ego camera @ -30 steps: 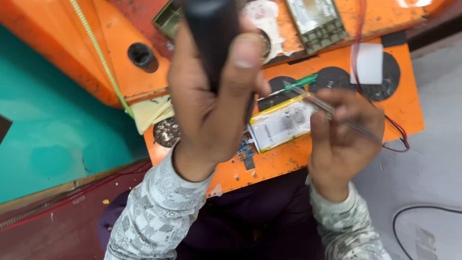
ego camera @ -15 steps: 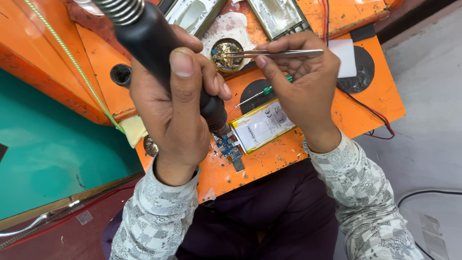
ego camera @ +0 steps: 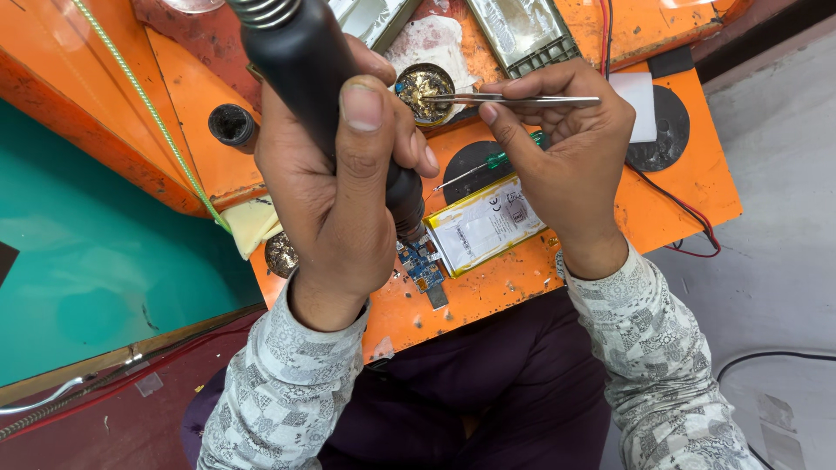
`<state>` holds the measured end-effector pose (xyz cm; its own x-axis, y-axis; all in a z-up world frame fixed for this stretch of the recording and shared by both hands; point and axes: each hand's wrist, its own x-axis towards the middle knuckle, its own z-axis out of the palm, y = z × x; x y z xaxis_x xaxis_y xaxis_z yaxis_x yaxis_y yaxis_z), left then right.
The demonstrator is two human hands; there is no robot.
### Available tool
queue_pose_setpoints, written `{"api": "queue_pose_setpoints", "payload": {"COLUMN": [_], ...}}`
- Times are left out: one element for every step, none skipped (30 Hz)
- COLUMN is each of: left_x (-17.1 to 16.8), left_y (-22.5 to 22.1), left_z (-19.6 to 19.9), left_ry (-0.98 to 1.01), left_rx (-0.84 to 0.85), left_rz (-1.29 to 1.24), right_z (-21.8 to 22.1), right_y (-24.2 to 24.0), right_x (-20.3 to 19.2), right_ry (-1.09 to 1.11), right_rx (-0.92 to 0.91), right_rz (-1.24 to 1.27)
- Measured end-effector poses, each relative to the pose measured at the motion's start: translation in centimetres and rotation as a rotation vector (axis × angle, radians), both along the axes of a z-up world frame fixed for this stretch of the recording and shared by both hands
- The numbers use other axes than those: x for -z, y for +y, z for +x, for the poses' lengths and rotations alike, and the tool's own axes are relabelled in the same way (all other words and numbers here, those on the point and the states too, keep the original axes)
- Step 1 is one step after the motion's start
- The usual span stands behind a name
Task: The person uses a hot air tool and tweezers to heat and manipulate small components on a circuit board next to a phone battery on an orange workbench.
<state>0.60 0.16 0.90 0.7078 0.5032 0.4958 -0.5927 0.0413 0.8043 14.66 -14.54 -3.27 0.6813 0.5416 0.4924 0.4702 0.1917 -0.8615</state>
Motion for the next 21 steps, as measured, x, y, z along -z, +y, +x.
{"api": "queue_pose_setpoints", "payload": {"left_x": [0.0,0.0,0.1,0.1,0.1,0.1,0.1,0.2,0.2,0.2,0.1,0.1,0.1,0.0,0.0,-0.1,-0.1,0.0,0.0,0.0,0.0], "left_y": [0.0,0.0,0.0,0.0,0.0,0.0,0.0,-0.1,-0.1,-0.1,-0.1,0.0,0.0,-0.1,-0.1,-0.1,-0.1,-0.1,-0.1,0.0,0.0], "left_z": [0.0,0.1,0.1,0.1,0.1,0.1,0.1,0.1,0.1,0.1,0.1,0.0,0.0,0.0,0.0,0.0,0.0,0.0,0.0,0.1,0.1], "left_ry": [-0.001,-0.001,-0.002,-0.002,-0.003,-0.003,-0.002,0.000,0.001,0.002,0.003,0.004,0.006,0.008,0.009,0.010,0.010,0.008,0.007,0.004,0.000], "left_rx": [-0.001,-0.003,-0.004,-0.004,-0.002,-0.003,-0.004,-0.009,-0.011,-0.013,-0.013,-0.012,-0.012,-0.010,-0.010,-0.009,-0.008,-0.007,-0.006,-0.004,-0.001], "left_rz": [0.003,0.005,0.005,0.005,0.003,0.001,-0.001,-0.001,-0.001,-0.001,0.000,-0.002,-0.003,-0.006,-0.008,-0.010,-0.012,-0.011,-0.011,-0.007,-0.010], "right_z": [0.0,0.0,0.1,0.1,0.1,0.1,0.1,0.1,0.1,0.0,0.0,0.0,0.0,0.0,0.0,-0.1,-0.2,-0.3,-0.3,-0.4,-0.4], "right_y": [0.0,-0.1,-0.1,-0.1,-0.1,0.0,-0.1,-0.1,-0.1,-0.2,-0.2,-0.2,-0.3,-0.3,-0.4,-0.5,-0.6,-0.7,-0.9,-1.1,-1.4], "right_x": [0.0,0.0,0.1,0.1,0.2,0.2,0.3,0.4,0.5,0.5,0.6,0.6,0.6,0.5,0.5,0.4,0.3,0.1,-0.1,-0.3,-0.6], "right_ry": [-0.008,-0.016,-0.024,-0.033,-0.037,-0.041,-0.037,-0.033,-0.022,-0.022,-0.023,-0.035,-0.041,-0.047,-0.048,-0.037,-0.025,-0.002,0.026,0.054,0.086], "right_rx": [-0.001,-0.002,-0.003,-0.005,-0.008,-0.012,-0.012,-0.012,-0.009,-0.004,-0.001,0.004,0.003,0.002,-0.005,-0.016,-0.026,-0.041,-0.055,-0.069,-0.084], "right_rz": [-0.005,-0.010,-0.013,-0.017,-0.010,-0.004,0.000,0.004,0.006,0.009,0.013,0.019,0.024,0.028,0.032,0.037,0.040,0.044,0.041,0.037,0.025]}}
